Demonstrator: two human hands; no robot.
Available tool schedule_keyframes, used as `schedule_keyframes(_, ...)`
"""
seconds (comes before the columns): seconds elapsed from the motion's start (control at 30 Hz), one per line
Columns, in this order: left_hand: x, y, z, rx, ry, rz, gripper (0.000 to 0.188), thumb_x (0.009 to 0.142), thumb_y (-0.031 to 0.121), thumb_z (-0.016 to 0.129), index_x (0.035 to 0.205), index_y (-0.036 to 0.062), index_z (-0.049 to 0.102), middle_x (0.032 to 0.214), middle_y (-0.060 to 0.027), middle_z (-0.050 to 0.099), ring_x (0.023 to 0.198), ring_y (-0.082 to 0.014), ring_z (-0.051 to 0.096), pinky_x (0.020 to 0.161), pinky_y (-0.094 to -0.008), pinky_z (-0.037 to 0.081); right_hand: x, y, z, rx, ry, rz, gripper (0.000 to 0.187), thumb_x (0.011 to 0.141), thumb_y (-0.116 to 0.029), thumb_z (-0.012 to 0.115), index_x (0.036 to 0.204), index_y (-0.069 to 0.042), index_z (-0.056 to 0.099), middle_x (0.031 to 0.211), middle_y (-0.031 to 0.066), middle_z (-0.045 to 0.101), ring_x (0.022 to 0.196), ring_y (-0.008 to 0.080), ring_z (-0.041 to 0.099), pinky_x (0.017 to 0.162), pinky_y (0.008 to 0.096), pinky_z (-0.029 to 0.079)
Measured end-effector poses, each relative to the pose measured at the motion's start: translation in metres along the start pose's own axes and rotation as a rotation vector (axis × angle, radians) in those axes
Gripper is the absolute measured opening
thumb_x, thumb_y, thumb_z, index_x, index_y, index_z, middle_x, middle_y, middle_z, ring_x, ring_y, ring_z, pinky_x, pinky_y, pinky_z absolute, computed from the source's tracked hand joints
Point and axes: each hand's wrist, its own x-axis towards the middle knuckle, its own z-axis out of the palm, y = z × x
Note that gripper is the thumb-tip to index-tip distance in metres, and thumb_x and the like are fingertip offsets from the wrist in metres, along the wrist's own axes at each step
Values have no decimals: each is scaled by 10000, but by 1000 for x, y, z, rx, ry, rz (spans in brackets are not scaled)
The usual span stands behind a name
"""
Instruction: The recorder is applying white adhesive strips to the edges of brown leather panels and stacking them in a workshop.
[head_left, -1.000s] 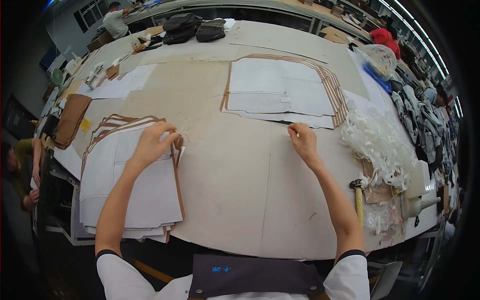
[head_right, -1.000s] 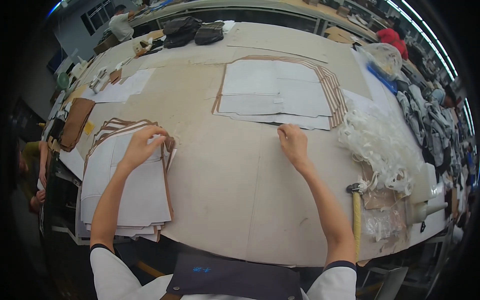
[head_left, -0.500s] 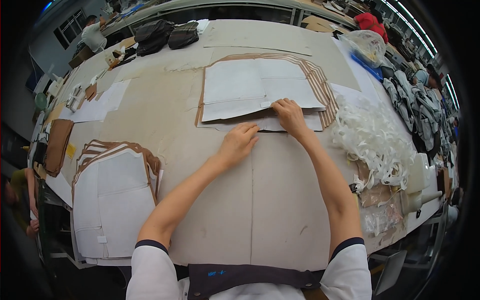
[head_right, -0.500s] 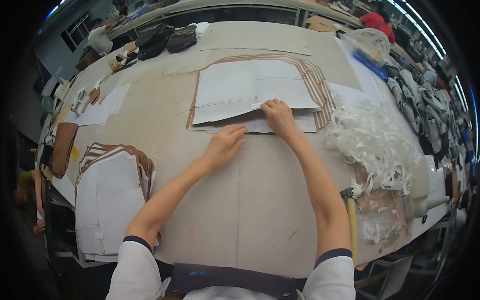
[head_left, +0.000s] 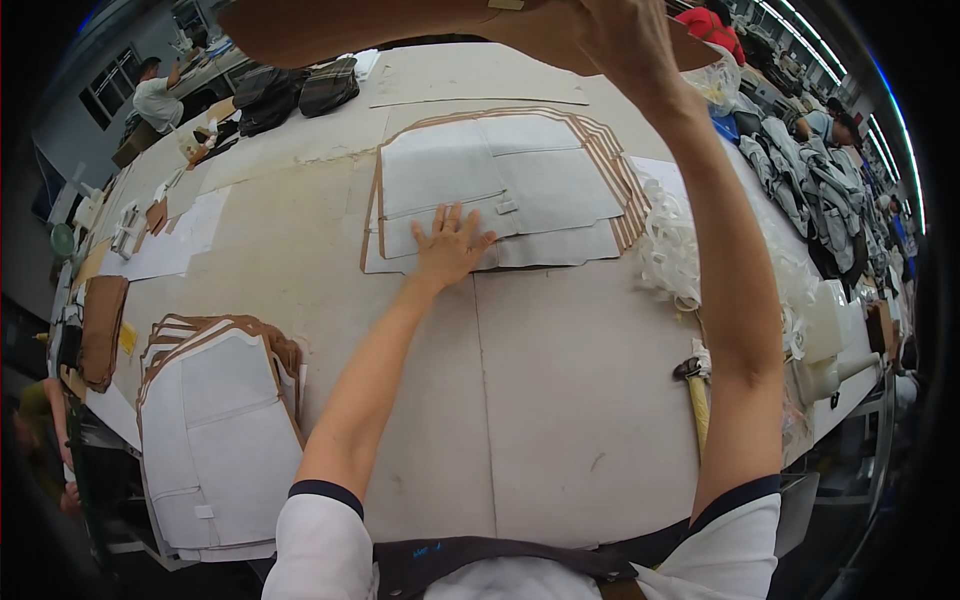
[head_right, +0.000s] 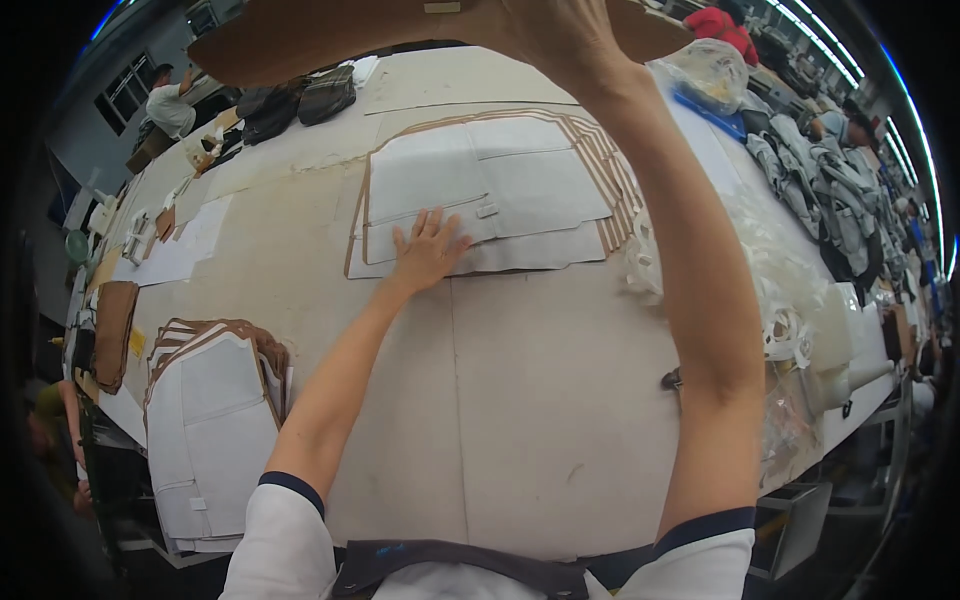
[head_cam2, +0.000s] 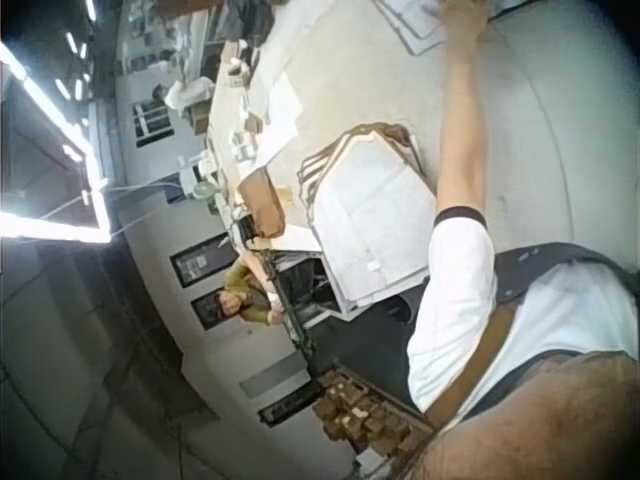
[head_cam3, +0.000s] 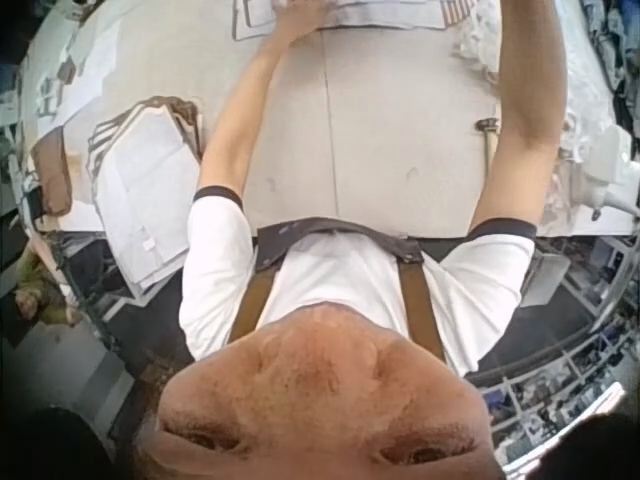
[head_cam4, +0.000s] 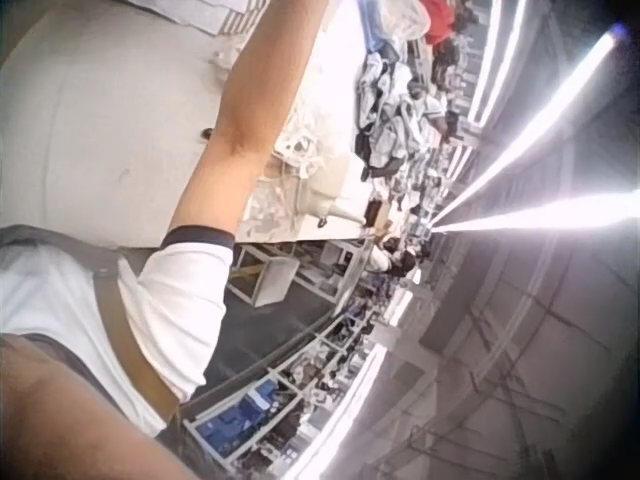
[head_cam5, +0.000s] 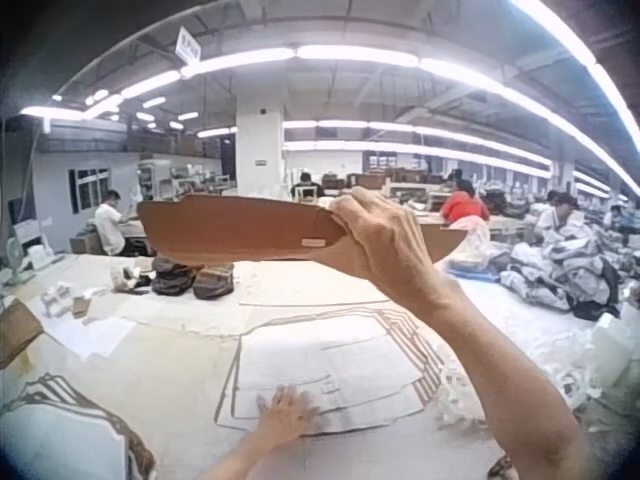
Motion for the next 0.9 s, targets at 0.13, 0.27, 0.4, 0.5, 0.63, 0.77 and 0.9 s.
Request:
schedule_keyframes(0.13, 10, -44, -31, -534, -199, -2, 714, 998, 678, 319, 1447, 153, 499, 1513, -156, 455, 1396, -341, 427, 1132, -534, 345, -15, -64, -61, 4, 19, -216, 204, 730, -32, 644, 931, -67, 655, 787, 84, 605, 708, 290, 628, 629, 379, 501)
schedule_keyframes(0.27, -64, -55, -33, -1981, 311, 81, 752, 1010, 666, 325, 1284, 18, 591, 1107, -99, 715, 998, -247, 681, 924, -402, 539, -95, -165, -135, 61, -257, -193, 271, 634, -89, 635, 879, 26, 656, 787, 68, 563, 705, 184, 565, 532, 271, 390)
schedule_keyframes(0.4, -109, -99, -62, -1501, -219, -434, 745, 998, 666, 378, 1275, 5, 583, 1064, -99, 713, 941, -196, 680, 851, -361, 565, -177, -255, -191, 213, -629, -143, 225, 742, -81, 645, 927, 46, 666, 779, 81, 582, 695, 173, 579, 553, 260, 392)
schedule_keyframes(0.5, -141, -138, -78, -1520, -457, -425, 757, 978, 674, 431, 1282, -4, 576, 1045, -80, 708, 921, -162, 677, 838, -344, 570, -231, -313, -191, 349, -668, -35, 171, 745, -85, 645, 872, 29, 639, 761, 62, 556, 677, 156, 552, 558, 263, 387)
schedule_keyframes(0.63, -144, -98, -85, -1337, -358, -534, 583, 986, 548, 555, 1218, 18, 633, 987, -46, 700, 868, -145, 671, 790, -318, 565, -258, -337, -196, 421, -678, 170, 135, 748, -73, 635, 849, 11, 608, 787, 62, 549, 709, 167, 546, 579, 271, 405)
schedule_keyframes(0.77, -145, -92, -85, -769, -296, -428, 254, 911, 293, 700, 1033, 70, 711, 901, 3, 688, 826, -110, 653, 751, -277, 535, -270, -344, -206, 492, -664, 317, 149, 741, -54, 632, 873, 6, 599, 809, 71, 544, 728, 180, 541, 585, 282, 413)
schedule_keyframes(0.9, -138, -90, -91, -550, -418, -464, 160, 835, 198, 734, 926, 68, 712, 844, -7, 695, 804, -117, 658, 723, -286, 524, -286, -349, -223, 561, -663, 387, 164, 725, -59, 647, 865, -8, 577, 836, 80, 543, 774, 207, 548, 623, 308, 430)
